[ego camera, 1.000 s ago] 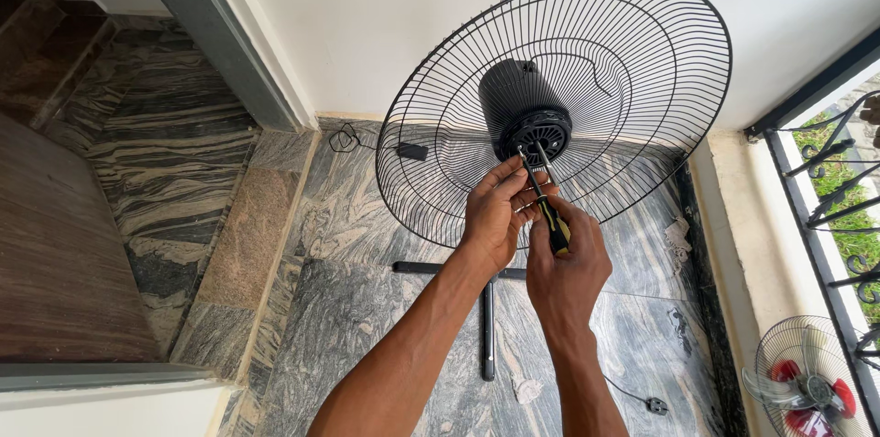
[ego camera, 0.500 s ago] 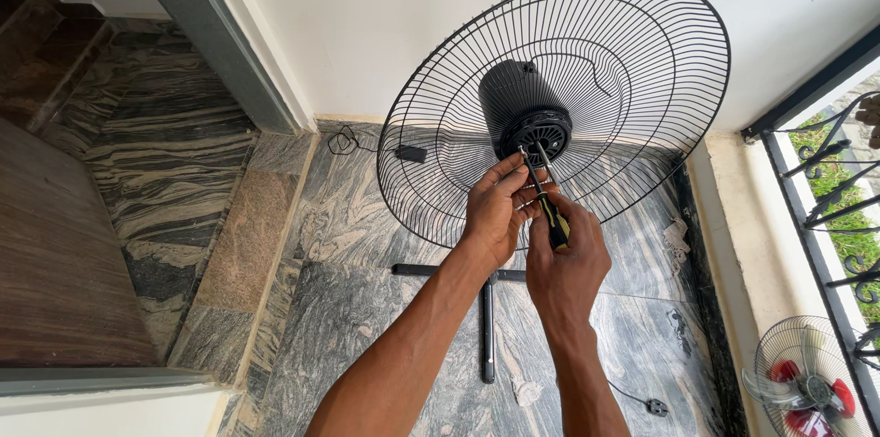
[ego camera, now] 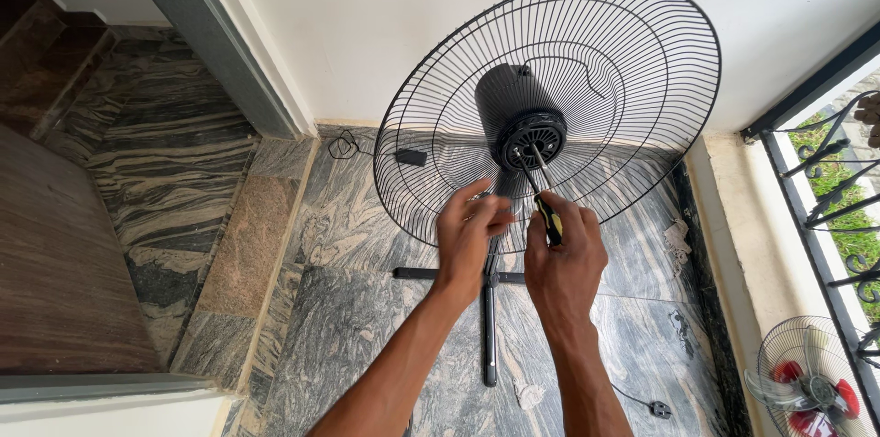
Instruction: The person assembles a standing fan by attaching the base legs, inserting the central pole, mounting the motor, and securing the front grille with a screwdriver. The person uses a screwdriver to tighten screws at the base and on the fan head.
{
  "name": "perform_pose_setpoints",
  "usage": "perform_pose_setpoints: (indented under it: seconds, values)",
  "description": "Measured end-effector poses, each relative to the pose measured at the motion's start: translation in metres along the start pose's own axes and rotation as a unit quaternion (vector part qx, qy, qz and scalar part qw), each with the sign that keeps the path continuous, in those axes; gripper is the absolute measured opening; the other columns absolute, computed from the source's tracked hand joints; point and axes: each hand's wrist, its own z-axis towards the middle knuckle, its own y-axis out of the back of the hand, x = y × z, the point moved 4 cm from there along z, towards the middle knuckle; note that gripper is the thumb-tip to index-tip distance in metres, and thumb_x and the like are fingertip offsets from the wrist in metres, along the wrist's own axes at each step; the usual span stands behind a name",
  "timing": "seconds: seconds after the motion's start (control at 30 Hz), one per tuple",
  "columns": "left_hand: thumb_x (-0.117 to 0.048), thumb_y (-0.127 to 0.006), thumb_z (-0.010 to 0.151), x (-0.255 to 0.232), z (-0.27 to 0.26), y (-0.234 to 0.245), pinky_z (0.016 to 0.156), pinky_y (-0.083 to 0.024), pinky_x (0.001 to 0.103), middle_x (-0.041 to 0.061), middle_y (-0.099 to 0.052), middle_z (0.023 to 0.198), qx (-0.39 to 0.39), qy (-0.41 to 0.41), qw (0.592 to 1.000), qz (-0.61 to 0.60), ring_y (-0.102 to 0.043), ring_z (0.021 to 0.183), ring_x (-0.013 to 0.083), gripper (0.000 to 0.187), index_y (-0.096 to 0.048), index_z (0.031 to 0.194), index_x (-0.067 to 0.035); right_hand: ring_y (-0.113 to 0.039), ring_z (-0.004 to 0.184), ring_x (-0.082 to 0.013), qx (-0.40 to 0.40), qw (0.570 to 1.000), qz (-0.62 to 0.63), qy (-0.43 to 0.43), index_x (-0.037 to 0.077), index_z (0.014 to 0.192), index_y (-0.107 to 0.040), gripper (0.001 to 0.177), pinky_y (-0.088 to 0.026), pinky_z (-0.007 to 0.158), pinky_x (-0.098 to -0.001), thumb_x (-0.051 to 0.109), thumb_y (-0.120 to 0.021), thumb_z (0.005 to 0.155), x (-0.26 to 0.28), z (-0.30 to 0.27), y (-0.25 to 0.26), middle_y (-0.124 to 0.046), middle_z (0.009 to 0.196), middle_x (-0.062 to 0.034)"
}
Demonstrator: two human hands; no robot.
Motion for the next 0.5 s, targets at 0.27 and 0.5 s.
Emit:
perform_pose_setpoints:
  seconds: [0.27,0.5]
  values:
    - [-0.027,-0.071,0.100,-0.065,-0.020,0.099,0.097,-0.047,0.046,0.017,-0.051,0.135,-0.255,-0.394,0.827,0.310,-0.054,0.116,0.0236,0.052,-0.048,0.136,0.001,-0.066,0.070,-0.0193,0.028,0.999,-0.012,-0.017,0.004,0.118,-0.073,0.025,-0.056,0.054,-0.0337,0.015,-0.069,0.097,-0.007,0.002,-0.005,-0.067,0.092,-0.0114]
    - [-0.028,-0.072,0.093,-0.088,0.001,0.098,0.105,-0.048,0.045,0.011,-0.061,0.132,-0.135,-0.262,0.914,0.280,-0.059,0.123,0.0235,0.059,-0.049,0.143,-0.006,-0.063,0.065,-0.0174,0.030,0.999,-0.019,-0.018,0.001,0.119,-0.073,0.027,-0.050,0.051,-0.0332,0.016,-0.070,0.096,0.002,0.007,-0.005,-0.066,0.087,-0.0117]
